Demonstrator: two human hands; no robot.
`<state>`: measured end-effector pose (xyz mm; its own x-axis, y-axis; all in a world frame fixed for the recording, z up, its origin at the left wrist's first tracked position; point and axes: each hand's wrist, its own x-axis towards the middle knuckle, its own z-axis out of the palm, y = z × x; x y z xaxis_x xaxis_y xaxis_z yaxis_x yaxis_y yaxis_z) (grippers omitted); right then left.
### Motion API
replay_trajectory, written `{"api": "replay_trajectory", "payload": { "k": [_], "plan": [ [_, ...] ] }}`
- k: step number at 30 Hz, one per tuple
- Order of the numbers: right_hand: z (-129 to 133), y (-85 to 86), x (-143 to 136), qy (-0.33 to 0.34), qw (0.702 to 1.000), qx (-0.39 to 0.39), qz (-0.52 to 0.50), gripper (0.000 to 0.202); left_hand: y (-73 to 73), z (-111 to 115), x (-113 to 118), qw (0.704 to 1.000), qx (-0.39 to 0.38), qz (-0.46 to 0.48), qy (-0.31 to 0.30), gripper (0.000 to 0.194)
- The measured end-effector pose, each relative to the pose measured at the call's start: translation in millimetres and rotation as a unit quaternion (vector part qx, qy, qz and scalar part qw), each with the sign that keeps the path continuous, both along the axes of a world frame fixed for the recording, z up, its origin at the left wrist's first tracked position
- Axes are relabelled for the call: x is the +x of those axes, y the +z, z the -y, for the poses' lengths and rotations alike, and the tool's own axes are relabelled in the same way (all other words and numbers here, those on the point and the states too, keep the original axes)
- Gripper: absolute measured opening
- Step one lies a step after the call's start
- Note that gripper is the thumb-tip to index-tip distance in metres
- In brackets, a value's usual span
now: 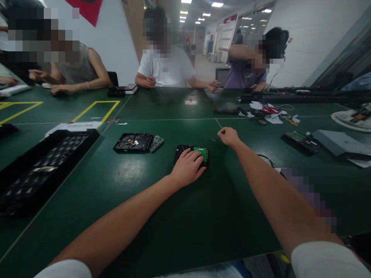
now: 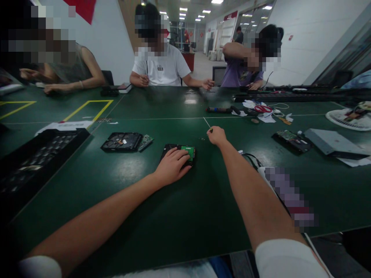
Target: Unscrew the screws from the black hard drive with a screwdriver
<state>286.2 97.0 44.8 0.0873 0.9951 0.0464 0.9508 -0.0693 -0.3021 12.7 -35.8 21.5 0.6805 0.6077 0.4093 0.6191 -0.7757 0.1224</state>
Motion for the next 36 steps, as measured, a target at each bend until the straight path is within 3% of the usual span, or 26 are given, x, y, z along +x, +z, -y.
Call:
{"api": "replay_trajectory", "payload": {
  "k": [4,9,14,24,30,36],
  "plan": [
    [1.9,-1.5,-0.4,0.029,1.000,-0.011,-0.002,0.013,0.3,-0.3,0.1,1.000,-0.003,-0.001,-0.001,0.035],
    [-2.2,-7.8,-1.6,-0.007,1.000,0.006,0.004,0.027,0.8,0.1,-0.1,1.000,-0.001,-0.005,0.001,0.036],
    [-0.7,-13.0,-0.7,-0.004,1.000,-0.002,0.008,0.024,-0.1,-0.5,-0.7,1.000,-0.003,0.000,0.002,0.036],
    [8.6,-1.5,-0.7,0.046,0.999,-0.013,0.014,0.012,-0.5,0.1,-1.0,1.000,-0.003,-0.002,0.000,0.036],
    [11.0,-3.9,-4.6,0.057,0.998,-0.011,0.029,0.008,0.0,0.5,-1.0,1.000,0.003,0.002,0.000,0.035],
    [11.4,-2.7,-5.5,0.035,0.999,0.005,0.040,0.018,0.7,0.3,-1.5,1.000,-0.001,0.000,-0.002,0.036]
  ]
}}
